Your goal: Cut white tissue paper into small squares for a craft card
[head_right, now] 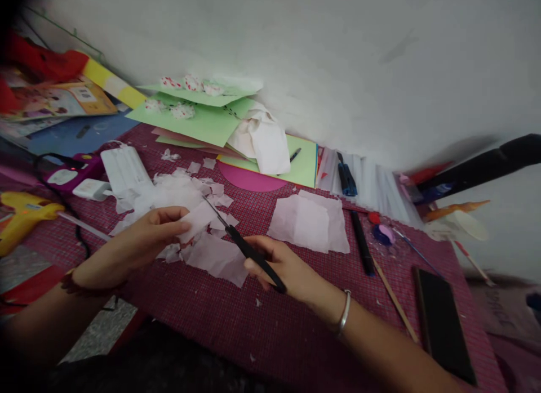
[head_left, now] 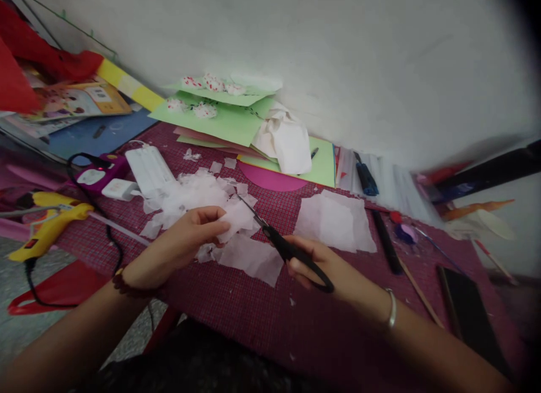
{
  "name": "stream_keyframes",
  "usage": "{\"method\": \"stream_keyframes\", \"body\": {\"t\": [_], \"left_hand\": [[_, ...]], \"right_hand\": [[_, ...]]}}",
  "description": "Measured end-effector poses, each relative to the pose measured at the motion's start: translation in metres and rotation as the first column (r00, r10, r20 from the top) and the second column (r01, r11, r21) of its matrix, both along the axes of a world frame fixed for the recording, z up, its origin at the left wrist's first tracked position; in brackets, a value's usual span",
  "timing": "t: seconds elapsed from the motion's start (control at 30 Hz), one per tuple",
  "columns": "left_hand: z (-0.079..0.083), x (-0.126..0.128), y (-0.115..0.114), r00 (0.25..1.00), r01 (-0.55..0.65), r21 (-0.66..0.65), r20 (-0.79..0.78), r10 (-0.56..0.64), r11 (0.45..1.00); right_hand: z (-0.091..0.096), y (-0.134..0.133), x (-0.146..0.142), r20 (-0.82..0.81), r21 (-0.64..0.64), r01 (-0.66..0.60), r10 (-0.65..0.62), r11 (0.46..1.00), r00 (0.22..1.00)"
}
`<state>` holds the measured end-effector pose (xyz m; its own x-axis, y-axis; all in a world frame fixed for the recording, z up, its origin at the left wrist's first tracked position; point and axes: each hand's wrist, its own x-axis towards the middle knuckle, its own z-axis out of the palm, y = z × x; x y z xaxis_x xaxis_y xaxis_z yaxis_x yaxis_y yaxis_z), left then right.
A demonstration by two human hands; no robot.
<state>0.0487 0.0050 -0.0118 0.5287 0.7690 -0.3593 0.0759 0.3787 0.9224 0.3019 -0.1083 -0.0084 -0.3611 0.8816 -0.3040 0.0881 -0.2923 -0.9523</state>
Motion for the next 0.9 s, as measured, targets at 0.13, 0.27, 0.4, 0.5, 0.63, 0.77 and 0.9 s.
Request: {"method": "stream_keyframes", "body": {"t": [0.13,0.27,0.4,0.5,0.63,0.77,0.9], "left_hand": [[0.001,-0.003,0.002,0.998,-0.063,0.048,-0.012,0.063,0.997],[0.003,-0.001,0.007,0.986,-0.161,0.055,0.063,0.158,0.985],[0.003,0.007,0.008,0.979,-0.183,0.056,0.103,0.177,0.982],[0.002,0.014,0.006,0.984,-0.149,0.04,0.105,0.144,0.988],[0.002,0.018,0.004,0.987,-0.125,0.014,0.1,0.123,0.992],[0.0,0.019,0.005,0.985,-0.129,0.0,0.113,0.128,0.992],[-0.003,0.021,0.007,0.984,-0.103,0.015,0.147,0.1,0.995]], "right_hand": [[0.009,-0.002,0.006,0.058,0.08,-0.038,0.033,0.996,0.998],[0.015,-0.007,0.011,0.075,0.05,-0.099,0.095,0.994,0.993],[0.012,-0.008,0.009,0.081,0.023,-0.142,0.14,0.99,0.987],[0.011,-0.003,0.002,0.065,0.024,-0.125,0.123,0.992,0.99],[0.009,0.003,-0.004,0.04,0.053,-0.103,0.101,0.993,0.994],[-0.002,0.003,-0.004,0.025,0.019,-0.064,0.064,0.998,0.998],[-0.012,0.002,-0.001,0.042,0.004,-0.05,0.05,0.999,0.998]]}}
